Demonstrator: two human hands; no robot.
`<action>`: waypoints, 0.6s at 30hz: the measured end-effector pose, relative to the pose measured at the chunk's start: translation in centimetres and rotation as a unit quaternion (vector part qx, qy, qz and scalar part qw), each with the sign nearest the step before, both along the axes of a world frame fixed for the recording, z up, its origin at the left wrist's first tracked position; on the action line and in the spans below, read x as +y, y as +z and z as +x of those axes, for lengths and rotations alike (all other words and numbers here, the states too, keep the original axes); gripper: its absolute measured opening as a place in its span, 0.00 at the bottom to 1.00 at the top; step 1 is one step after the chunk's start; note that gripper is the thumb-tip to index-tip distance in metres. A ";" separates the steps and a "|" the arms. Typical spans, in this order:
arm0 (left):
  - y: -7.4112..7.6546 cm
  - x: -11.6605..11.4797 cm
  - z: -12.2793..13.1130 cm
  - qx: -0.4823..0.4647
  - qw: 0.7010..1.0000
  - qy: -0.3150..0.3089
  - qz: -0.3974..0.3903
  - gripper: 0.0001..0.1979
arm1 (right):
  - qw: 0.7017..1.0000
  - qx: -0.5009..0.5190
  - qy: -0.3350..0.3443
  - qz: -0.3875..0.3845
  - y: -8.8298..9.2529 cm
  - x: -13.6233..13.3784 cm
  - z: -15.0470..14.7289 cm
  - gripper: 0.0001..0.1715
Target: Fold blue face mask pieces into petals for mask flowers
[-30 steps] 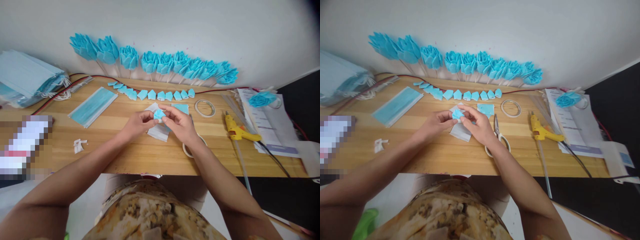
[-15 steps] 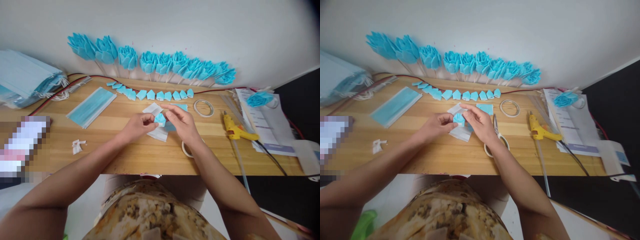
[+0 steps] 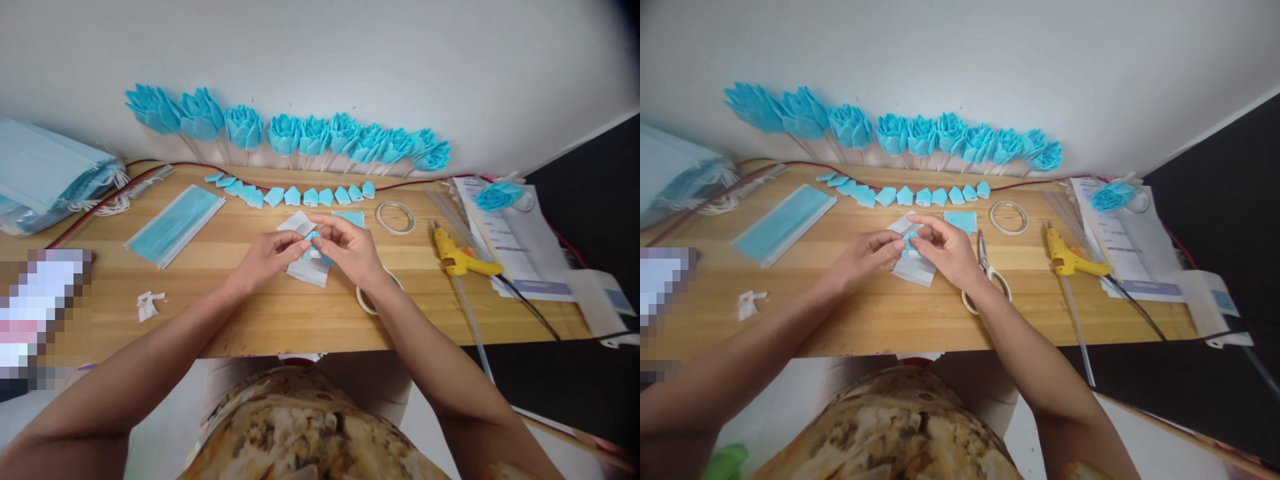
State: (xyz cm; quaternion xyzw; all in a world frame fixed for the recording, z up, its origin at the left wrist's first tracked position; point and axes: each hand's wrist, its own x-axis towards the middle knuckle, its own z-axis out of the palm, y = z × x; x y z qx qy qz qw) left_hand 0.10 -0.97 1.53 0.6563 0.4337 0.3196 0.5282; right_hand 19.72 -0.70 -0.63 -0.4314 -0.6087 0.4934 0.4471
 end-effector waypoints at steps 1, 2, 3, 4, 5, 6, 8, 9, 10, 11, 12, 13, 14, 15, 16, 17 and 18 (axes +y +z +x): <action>-0.1 0.0 0.0 -0.003 1.000 0.004 -0.006 0.20 | 1.000 -0.002 -0.001 0.000 0.0 0.0 0.0 0.25; -0.2 0.1 0.0 -0.004 1.000 0.006 -0.012 0.20 | 1.000 -0.005 -0.001 0.001 0.0 0.0 0.0 0.25; -0.4 0.2 0.0 -0.006 1.000 0.008 -0.017 0.19 | 1.000 -0.008 -0.001 0.003 0.0 0.0 0.0 0.24; -0.6 0.2 0.0 -0.010 1.000 0.010 -0.021 0.19 | 1.000 -0.012 -0.001 0.003 0.1 -0.1 -0.1 0.24; -0.8 0.3 0.0 -0.013 1.000 0.013 -0.023 0.18 | 1.000 -0.015 0.001 0.002 0.1 -0.1 -0.1 0.24; -0.9 0.4 0.0 -0.016 0.999 0.016 -0.024 0.18 | 1.000 -0.017 0.002 -0.001 0.2 -0.1 -0.1 0.23; -1.2 0.5 0.0 -0.020 0.999 0.021 -0.023 0.17 | 1.000 -0.018 0.005 -0.001 0.3 -0.2 -0.2 0.23; -1.3 0.5 0.0 -0.022 0.999 0.023 -0.022 0.17 | 1.000 -0.019 0.004 0.001 0.3 -0.2 -0.2 0.22; -1.4 0.6 -0.1 -0.023 0.999 0.024 -0.022 0.16 | 1.000 -0.019 0.003 0.005 0.3 -0.2 -0.2 0.22; -1.4 0.6 -0.1 -0.022 0.999 0.023 -0.023 0.16 | 1.000 -0.019 0.001 0.010 0.3 -0.2 -0.2 0.21; -1.5 0.6 -0.1 -0.022 0.999 0.024 -0.025 0.16 | 1.000 -0.018 -0.002 0.013 0.3 -0.1 -0.2 0.20; -1.5 0.7 -0.1 -0.021 0.999 0.025 -0.026 0.16 | 1.000 -0.017 -0.003 0.014 0.3 -0.1 -0.2 0.20; -1.5 0.7 -0.1 -0.020 0.999 0.027 -0.026 0.17 | 1.000 -0.017 -0.006 0.014 0.3 -0.1 -0.2 0.19; -1.5 0.7 -0.1 -0.020 0.999 0.029 -0.025 0.17 | 1.000 -0.018 -0.007 0.013 0.2 -0.1 -0.2 0.19; -1.5 0.7 0.0 -0.020 0.999 0.031 -0.023 0.17 | 1.000 -0.020 -0.010 0.013 0.2 0.0 -0.2 0.18; -1.5 0.7 0.0 -0.021 0.999 0.033 -0.022 0.17 | 1.000 -0.023 -0.012 0.012 0.2 0.0 -0.2 0.18; -1.5 0.7 0.0 -0.022 0.999 0.035 -0.020 0.17 | 0.999 -0.026 -0.015 0.012 0.2 0.0 -0.1 0.19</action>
